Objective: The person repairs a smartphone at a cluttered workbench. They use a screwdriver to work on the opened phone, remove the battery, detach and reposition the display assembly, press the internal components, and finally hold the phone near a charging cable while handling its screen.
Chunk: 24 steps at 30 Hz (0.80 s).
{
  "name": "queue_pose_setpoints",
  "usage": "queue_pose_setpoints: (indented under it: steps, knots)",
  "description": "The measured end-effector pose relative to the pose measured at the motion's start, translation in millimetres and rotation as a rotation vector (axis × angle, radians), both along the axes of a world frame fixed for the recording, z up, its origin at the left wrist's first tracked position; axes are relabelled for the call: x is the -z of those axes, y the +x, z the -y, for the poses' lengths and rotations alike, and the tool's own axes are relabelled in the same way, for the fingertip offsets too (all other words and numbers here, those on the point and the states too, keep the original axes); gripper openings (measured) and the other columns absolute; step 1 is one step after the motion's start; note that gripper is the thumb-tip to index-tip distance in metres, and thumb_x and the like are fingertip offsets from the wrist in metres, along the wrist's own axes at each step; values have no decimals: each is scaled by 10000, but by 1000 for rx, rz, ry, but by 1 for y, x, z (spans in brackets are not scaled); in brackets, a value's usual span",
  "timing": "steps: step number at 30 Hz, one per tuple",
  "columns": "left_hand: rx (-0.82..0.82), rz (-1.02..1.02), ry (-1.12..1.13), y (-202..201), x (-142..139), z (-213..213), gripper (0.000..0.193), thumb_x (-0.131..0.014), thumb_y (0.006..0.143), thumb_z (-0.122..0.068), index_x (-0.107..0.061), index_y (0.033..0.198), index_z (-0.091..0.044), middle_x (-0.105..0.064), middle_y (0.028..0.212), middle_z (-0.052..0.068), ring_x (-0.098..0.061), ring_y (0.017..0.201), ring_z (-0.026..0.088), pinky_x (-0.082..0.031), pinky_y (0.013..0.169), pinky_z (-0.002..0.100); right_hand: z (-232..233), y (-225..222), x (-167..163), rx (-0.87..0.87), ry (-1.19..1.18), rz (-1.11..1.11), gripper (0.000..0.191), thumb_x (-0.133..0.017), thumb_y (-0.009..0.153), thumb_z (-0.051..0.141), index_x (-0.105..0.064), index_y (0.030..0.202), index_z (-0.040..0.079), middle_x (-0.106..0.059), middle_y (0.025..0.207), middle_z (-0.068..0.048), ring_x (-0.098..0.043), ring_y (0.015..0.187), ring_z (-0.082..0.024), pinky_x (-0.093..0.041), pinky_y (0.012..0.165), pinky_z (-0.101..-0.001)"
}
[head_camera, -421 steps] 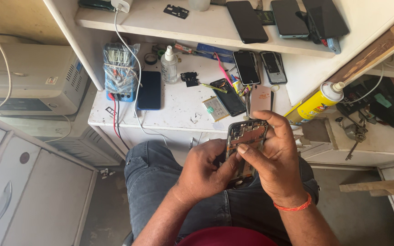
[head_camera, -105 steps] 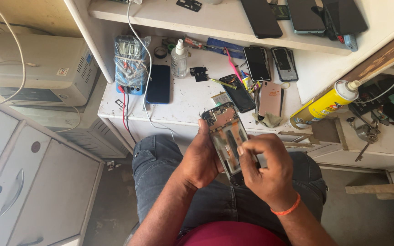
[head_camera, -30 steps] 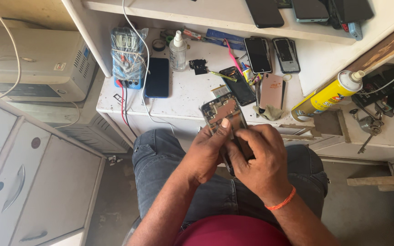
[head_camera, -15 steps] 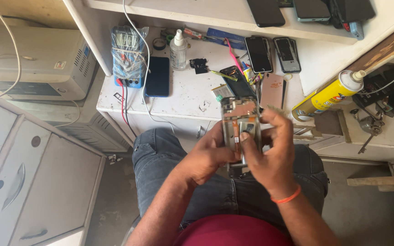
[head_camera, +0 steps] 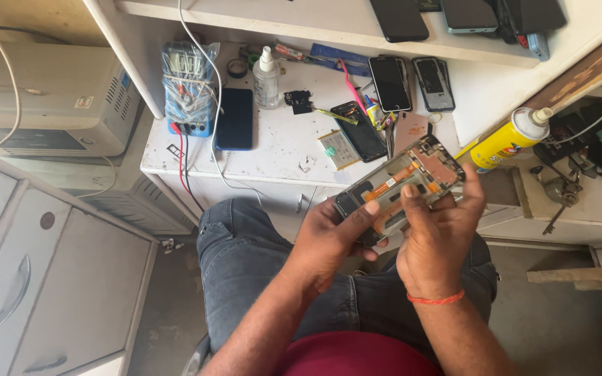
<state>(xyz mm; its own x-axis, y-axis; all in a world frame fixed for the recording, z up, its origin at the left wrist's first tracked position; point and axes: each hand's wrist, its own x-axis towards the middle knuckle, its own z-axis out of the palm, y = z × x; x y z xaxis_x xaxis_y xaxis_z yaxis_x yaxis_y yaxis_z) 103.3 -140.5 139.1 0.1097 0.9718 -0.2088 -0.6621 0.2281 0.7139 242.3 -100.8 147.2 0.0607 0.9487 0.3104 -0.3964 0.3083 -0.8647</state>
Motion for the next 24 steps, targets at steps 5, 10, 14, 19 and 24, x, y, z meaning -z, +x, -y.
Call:
queue_pose_setpoints:
  steps: [5,10,14,19,24]
  knots:
    - [-126,-244,121,-4,10,-4,365,-724,964,-224,-609,1187,41,-721,908,89,-666,759,135,-551,632,281,8,-5,-5,7,57,93,809,-712,975,-40,-185,1579,75,-549,1453,-145,-597,1265,-162,-553,1053,-312]
    - [-240,-255,184,-19,10,-3,371,-707,961,-171,-561,1248,14,-711,1034,76,-664,907,120,-564,790,281,5,-7,-10,-15,-53,176,784,-729,920,-23,-253,1534,80,-650,1230,-121,-681,967,-141,-604,671,-270]
    - [-259,-172,218,-29,4,-3,362,-673,976,-151,-531,1271,4,-703,1090,94,-680,979,129,-580,862,293,5,-8,-9,-50,-101,155,654,-767,912,-28,-347,1413,6,-669,1166,-106,-695,950,-133,-618,666,-283]
    - [-254,-196,184,-30,-4,2,353,-657,987,-214,-546,1277,-45,-693,1052,67,-653,917,121,-529,741,284,7,-6,-16,-106,-123,148,522,-783,892,-11,-460,1301,20,-690,1073,-79,-695,863,-130,-608,623,-296]
    - [-260,-192,219,-32,-10,6,362,-674,984,-261,-556,1269,-71,-667,1027,27,-620,883,107,-490,682,274,10,-2,-28,-171,-160,152,350,-783,879,18,-611,1182,53,-718,986,-54,-696,794,-121,-610,610,-305]
